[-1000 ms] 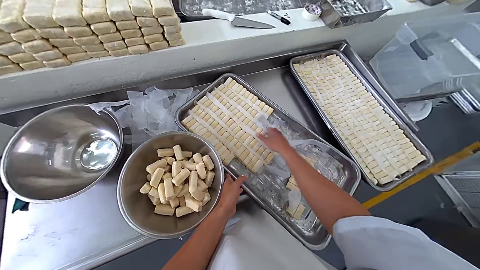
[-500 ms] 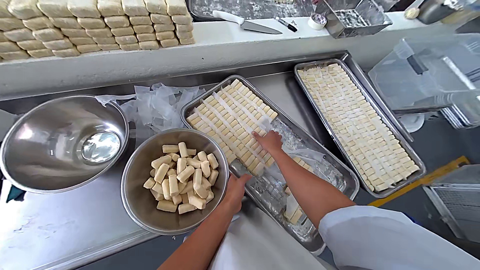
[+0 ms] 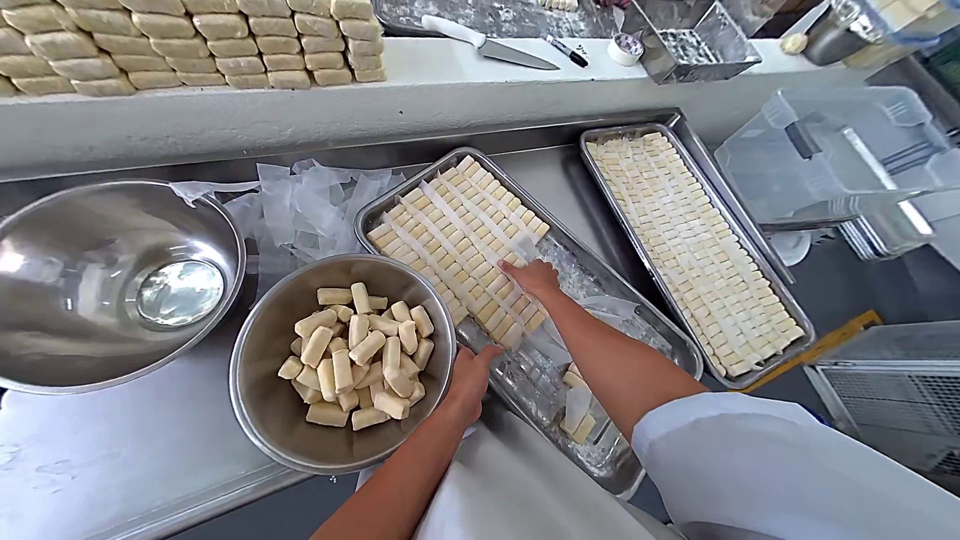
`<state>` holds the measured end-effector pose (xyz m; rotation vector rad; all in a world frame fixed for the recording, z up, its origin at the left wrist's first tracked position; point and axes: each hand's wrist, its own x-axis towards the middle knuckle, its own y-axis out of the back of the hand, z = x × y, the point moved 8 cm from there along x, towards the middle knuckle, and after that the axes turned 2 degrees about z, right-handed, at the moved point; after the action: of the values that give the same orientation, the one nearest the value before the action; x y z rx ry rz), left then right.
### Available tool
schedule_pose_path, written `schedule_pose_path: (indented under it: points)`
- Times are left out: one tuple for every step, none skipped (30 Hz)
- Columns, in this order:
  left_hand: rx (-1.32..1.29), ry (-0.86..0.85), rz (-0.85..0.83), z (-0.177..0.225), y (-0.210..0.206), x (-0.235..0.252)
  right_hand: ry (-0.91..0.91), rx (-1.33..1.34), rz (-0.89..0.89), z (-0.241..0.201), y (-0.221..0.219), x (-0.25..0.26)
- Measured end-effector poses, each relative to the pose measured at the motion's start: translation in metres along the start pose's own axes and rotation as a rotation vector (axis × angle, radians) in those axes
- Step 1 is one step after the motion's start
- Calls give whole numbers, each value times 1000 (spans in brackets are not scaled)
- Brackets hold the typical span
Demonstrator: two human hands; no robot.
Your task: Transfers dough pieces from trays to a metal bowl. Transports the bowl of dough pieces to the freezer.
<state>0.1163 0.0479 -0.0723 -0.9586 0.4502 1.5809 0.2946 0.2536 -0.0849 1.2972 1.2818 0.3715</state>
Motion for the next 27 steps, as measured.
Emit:
schedule_pose_path:
  points:
    - [3, 0, -4, 0, 0, 0, -1, -13, -3, -1, 1, 0]
    - [8, -2, -11, 1, 0, 0, -1, -30, -1, -3, 2, -1]
    - [11, -8, -18, 1, 0, 0, 5, -49, 1, -3, 3, -1]
    - [9, -10, -27, -2, 0, -1, 10, -65, 1, -1, 4, -3]
    - [3, -20, -38, 0, 1, -1, 20, -77, 4, 0, 5, -4]
    - [-10, -33, -52, 4, 0, 1, 33, -84, 9, -3, 8, -2]
    - [-24, -33, -64, 5, -1, -1, 39, -92, 4, -4, 12, 0]
    - [-30, -25, -71, 3, -1, -3, 41, -103, -14, -1, 11, 1]
    - [-28, -23, -71, 3, -1, -4, 51, -95, -36, 1, 12, 3]
    - [-16, -21, -75, 4, -1, -4, 69, -74, -61, 2, 12, 9]
    - [-4, -18, -78, 5, 0, -4, 91, -42, -100, 4, 9, 16]
    - [6, -10, -82, 6, 0, -4, 109, -6, -135, 7, 5, 23]
    - [13, -3, -77, 6, 1, -4, 114, 28, -162, 9, -1, 27]
    - [15, 2, -71, 6, 1, -4, 104, 55, -169, 11, -5, 29]
    - [19, 4, -65, 5, 0, -4, 94, 62, -156, 12, -5, 28]
    - [24, 3, -60, 5, 0, -3, 98, 48, -122, 11, -3, 25]
    - [25, 4, -49, 4, 1, -3, 115, 18, -72, 9, 2, 18]
    - [24, 4, -39, 3, 1, -3, 135, -5, -18, 7, 10, 8]
    - [18, -1, -30, 3, 1, -3, 153, 2, 24, 3, 19, -5]
    - [8, -7, -24, 3, 2, -3, 174, 47, 54, 1, 28, -19]
    - [1, -10, -23, 2, 2, -2, 199, 92, 84, 4, 38, -35]
    - [0, -13, -22, 2, 2, -1, 226, 115, 108, 9, 50, -52]
    - [-2, -17, -19, 2, 1, 1, 256, 113, 124, 16, 65, -69]
    - [-2, -18, -17, 2, 1, 2, 280, 95, 139, 27, 79, -83]
    - [-1, -18, -17, 1, 2, 3, 291, 87, 154, 43, 91, -93]
    - [-1, -19, -14, 1, 2, 4, 285, 108, 162, 60, 102, -99]
    - [-6, -20, -9, 1, 2, 4, 272, 150, 173, 78, 112, -101]
